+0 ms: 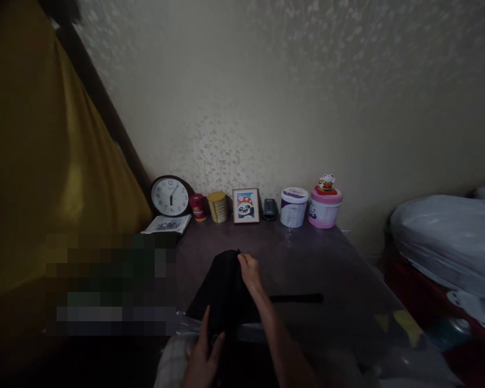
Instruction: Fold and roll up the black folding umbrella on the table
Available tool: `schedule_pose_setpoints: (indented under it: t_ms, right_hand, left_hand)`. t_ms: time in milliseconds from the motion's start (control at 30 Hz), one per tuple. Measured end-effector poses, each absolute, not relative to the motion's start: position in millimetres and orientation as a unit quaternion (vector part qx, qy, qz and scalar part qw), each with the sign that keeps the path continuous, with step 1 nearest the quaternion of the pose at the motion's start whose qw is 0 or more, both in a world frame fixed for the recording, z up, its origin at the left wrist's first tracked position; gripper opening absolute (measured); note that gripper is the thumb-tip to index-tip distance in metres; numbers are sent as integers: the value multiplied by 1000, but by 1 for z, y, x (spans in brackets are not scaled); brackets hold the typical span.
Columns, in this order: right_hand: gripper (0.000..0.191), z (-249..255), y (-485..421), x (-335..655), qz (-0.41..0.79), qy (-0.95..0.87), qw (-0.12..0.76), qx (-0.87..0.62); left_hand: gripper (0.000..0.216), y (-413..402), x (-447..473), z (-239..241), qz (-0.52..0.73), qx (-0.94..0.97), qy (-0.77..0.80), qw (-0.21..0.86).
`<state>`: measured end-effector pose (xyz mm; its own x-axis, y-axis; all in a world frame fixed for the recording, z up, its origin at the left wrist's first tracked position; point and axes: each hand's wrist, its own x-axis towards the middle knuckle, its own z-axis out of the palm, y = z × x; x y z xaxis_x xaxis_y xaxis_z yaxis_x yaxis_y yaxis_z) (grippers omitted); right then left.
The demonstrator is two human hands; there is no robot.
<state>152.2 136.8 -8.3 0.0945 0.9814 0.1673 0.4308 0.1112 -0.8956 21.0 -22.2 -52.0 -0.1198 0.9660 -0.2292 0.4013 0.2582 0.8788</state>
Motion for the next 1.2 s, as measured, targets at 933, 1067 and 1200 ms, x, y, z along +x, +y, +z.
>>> schedule_pose_setpoints:
  t_ms: [933, 1067, 1200]
  right_hand:
    - [35, -10, 119, 64, 156, -766, 150, -605]
    - [34, -12, 117, 64, 149, -776, 152, -594]
    - [28, -5, 112, 69, 151, -784, 164, -579]
  left_hand:
    - [79, -25, 16, -45, 300, 508, 697, 408]
    - [75, -25, 15, -43, 308, 531, 679, 403]
    - [66, -23, 13, -47, 301, 558, 649, 420]
